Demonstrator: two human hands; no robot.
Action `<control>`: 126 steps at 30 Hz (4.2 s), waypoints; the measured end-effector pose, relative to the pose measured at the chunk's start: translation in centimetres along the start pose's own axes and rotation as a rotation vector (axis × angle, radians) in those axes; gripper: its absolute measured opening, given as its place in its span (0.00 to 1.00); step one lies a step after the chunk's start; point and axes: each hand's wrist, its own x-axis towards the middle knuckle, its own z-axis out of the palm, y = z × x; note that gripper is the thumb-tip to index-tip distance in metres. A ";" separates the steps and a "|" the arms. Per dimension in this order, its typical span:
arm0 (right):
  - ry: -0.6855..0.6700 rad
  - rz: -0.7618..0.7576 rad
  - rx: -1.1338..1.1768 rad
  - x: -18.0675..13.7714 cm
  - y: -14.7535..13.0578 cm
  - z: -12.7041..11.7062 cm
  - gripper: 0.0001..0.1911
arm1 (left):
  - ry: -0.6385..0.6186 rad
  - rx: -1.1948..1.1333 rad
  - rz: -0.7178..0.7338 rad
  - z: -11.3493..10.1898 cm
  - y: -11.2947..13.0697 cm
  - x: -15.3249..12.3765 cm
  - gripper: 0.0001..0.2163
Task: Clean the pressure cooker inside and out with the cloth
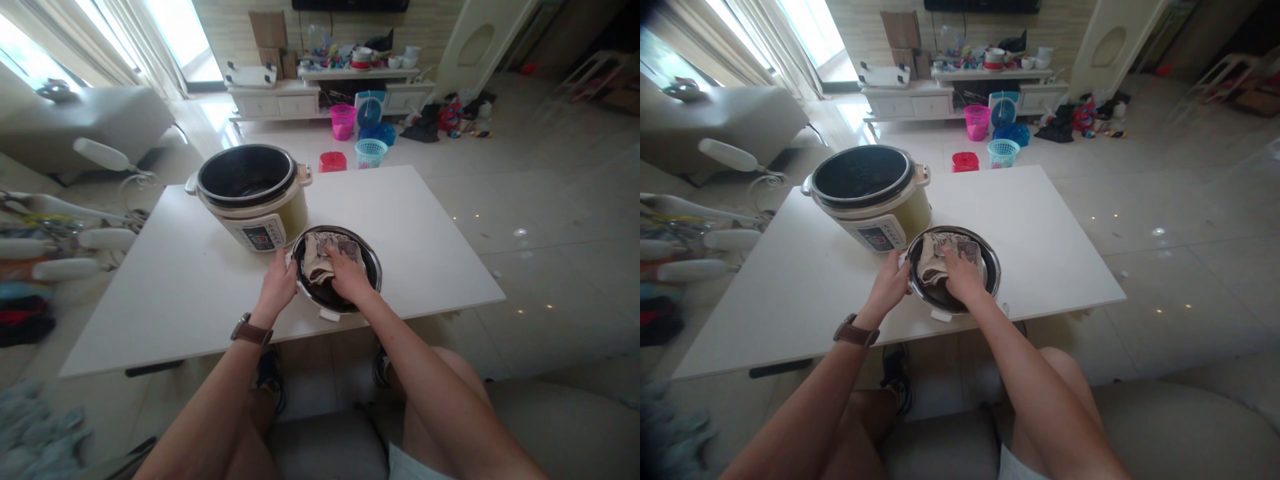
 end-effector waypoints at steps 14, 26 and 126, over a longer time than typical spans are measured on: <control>-0.059 0.091 -0.095 0.0 0.0 -0.4 0.42 | -0.043 -0.019 -0.043 -0.2 0.7 -0.4 0.15; -0.109 0.243 -0.151 -1.6 -1.7 -2.8 0.26 | -0.014 0.131 0.075 -0.2 1.7 -0.4 0.15; -0.014 0.054 -0.192 -1.5 -1.5 -2.1 0.35 | -0.007 0.027 0.041 -0.2 1.5 -0.7 0.13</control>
